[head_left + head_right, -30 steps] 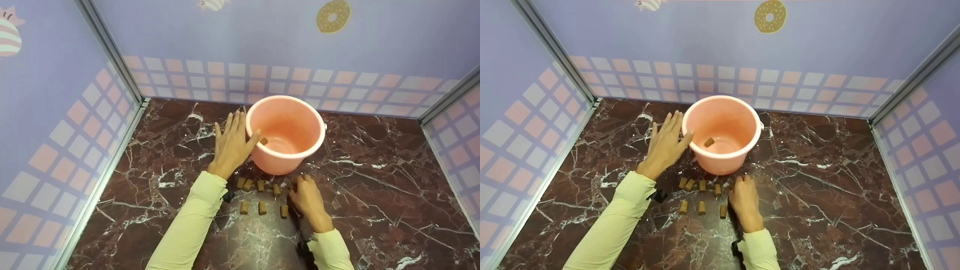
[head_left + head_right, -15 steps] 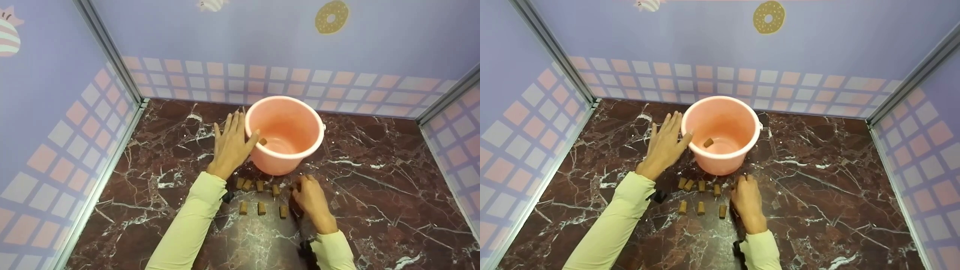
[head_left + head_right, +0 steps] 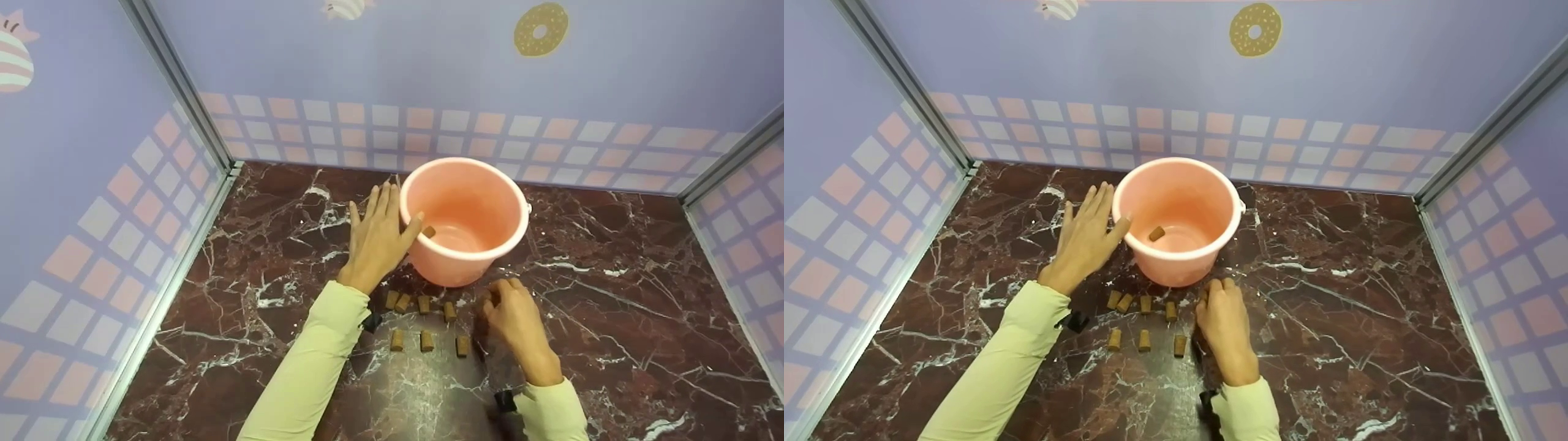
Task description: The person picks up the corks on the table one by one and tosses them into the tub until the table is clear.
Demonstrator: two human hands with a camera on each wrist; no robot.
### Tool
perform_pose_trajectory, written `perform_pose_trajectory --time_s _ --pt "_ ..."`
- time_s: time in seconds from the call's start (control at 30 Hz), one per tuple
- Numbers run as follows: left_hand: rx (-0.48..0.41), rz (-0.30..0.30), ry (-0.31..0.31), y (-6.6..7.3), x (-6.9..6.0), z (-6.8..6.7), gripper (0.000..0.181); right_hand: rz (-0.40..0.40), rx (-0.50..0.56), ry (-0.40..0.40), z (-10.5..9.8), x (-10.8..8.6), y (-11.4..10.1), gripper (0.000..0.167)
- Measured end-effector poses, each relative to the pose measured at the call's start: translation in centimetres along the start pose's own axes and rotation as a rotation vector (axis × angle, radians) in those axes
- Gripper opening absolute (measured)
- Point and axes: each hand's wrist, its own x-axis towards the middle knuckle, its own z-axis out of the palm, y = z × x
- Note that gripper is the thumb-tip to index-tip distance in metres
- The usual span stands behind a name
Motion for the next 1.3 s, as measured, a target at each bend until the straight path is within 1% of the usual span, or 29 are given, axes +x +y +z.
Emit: perform_pose_trajectory --time_s 0.13,0.37,0.63,0.83,0.97,1.13,1.3 --pt "-0.005 0.001 0.003 0.0 0.0 0.1 0.083 -0.011 0.006 0.023 -0.9 0.3 -0.4 0.015" --pt "-0.02 -0.01 0.005 0.0 0.0 0.0 0.082 -0.045 0.008 0.088 -2.4 0.8 -1.0 0.015" --pt "-0.017 -0.007 0.001 0.0 0.1 0.0 0.082 -0.054 0.023 0.1 -4.4 1.5 -1.7 0.017" --pt "-0.011 -0.011 -0.01 0.0 0.0 0.0 0.084 -0.092 0.034 0.132 -5.5 1.9 -2.2 0.017" --pt "-0.012 -0.012 -0.005 -0.1 0.0 -0.1 0.084 -0.108 0.032 0.153 -6.1 2.3 -2.5 0.018" --pt "-0.008 -0.011 -0.006 0.0 0.0 -0.1 0.084 -0.103 0.028 0.166 -7.0 2.8 -2.9 0.017" --pt "-0.013 -0.006 -0.012 0.0 -0.1 -0.2 0.085 -0.084 0.031 0.159 -7.8 3.4 -3.4 0.019"
